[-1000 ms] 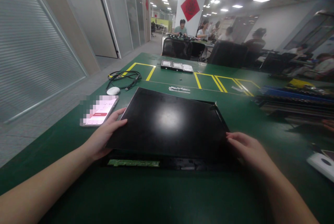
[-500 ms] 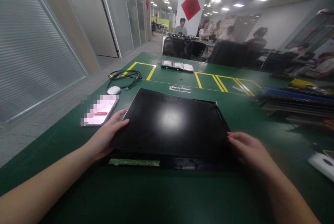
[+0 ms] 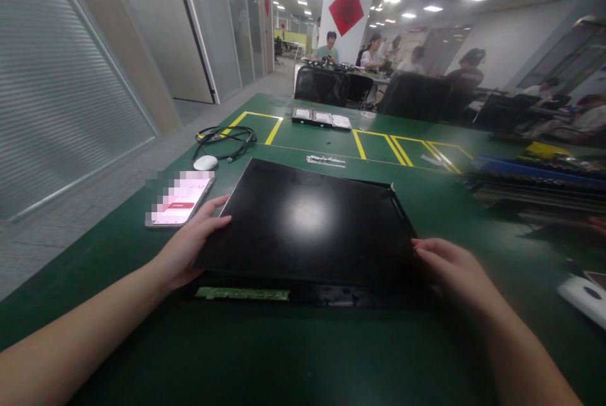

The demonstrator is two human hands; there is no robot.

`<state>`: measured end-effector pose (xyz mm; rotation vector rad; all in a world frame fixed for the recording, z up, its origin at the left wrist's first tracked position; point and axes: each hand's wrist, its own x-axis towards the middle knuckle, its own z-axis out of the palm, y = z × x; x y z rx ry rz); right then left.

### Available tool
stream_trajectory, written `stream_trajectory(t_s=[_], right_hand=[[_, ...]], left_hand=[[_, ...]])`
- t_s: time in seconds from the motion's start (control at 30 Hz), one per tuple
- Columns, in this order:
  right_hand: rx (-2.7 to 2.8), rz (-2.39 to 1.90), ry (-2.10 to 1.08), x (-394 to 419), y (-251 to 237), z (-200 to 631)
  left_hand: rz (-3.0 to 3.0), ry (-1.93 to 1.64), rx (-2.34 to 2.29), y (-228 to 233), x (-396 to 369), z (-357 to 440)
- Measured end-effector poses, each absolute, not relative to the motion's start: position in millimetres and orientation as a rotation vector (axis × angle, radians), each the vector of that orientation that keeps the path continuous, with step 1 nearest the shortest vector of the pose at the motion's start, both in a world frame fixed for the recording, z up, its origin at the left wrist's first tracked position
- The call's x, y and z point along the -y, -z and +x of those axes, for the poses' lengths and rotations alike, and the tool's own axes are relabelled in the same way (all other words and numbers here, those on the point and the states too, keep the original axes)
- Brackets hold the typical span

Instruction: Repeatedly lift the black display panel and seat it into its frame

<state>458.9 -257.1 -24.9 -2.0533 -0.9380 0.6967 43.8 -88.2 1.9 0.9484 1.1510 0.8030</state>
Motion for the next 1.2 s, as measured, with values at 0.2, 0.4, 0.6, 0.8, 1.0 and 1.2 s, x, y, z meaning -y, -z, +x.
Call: stream_trajectory(t_s=[0.2, 0.4, 0.6, 0.8, 1.0, 1.2], right_hand=[[0.904, -2.006, -0.700, 258.8, 28.0, 458.4], [0.899, -2.009, -0.728, 258.0, 27.3, 461.3], [0.912, -2.010, -0.706, 257.1, 26.7, 459.3], [0.893, -2.036, -0.686, 258.1, 25.9, 456.0], [0.907, -2.047, -0.675, 258.0, 27.0, 457.1], [0.892, -2.044, -0.703, 258.3, 29.5, 461.1]], left_hand=[[0.951, -0.824, -1.154, -6.8, 91.7, 48.5], [0.958, -0.818, -1.177, -8.2, 91.5, 47.6], [0.971, -0.811, -1.171, -7.1, 91.2, 46.5], [0.979, -0.818, -1.131, -5.2, 92.4, 46.3], [1.003, -0.786, -1.117, -3.2, 91.0, 43.8], [1.026, -0.761, -1.156, -3.0, 89.9, 43.6]])
